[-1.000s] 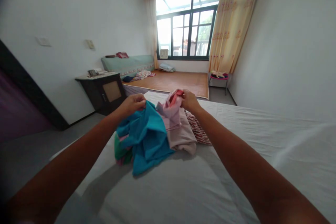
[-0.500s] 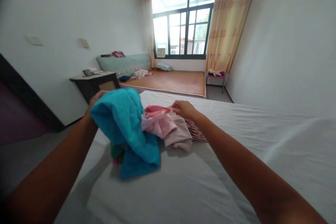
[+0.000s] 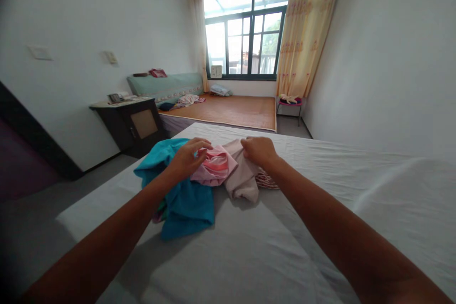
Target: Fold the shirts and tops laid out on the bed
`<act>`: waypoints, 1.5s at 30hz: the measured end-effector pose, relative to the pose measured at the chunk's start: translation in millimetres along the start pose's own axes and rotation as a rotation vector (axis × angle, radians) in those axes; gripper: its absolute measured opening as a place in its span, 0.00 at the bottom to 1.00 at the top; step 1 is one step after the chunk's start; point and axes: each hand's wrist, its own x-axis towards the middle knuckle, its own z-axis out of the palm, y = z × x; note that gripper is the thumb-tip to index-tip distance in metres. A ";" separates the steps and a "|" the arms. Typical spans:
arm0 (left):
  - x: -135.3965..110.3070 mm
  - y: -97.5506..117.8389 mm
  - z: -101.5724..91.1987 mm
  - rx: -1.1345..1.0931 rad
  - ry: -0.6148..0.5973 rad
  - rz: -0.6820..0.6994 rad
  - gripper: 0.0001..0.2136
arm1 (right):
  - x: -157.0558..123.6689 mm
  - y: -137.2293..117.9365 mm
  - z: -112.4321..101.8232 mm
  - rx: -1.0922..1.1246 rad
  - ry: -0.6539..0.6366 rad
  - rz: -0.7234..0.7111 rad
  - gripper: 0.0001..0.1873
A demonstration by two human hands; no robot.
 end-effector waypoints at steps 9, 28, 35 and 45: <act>10.4 38.0 43.7 -0.203 -0.013 -0.075 0.13 | 20.1 -22.3 -88.0 1.120 0.571 -0.014 0.04; -15.8 -10.4 45.6 -1.096 0.350 -0.718 0.13 | -26.3 -11.8 35.2 1.184 -0.299 -0.114 0.10; -20.3 2.9 51.9 -1.095 0.168 -0.619 0.14 | -17.7 -35.4 35.0 1.098 -0.063 -0.084 0.10; -12.8 -1.2 27.6 -0.743 0.170 -0.531 0.11 | -26.0 -36.2 3.6 1.496 -0.045 0.005 0.13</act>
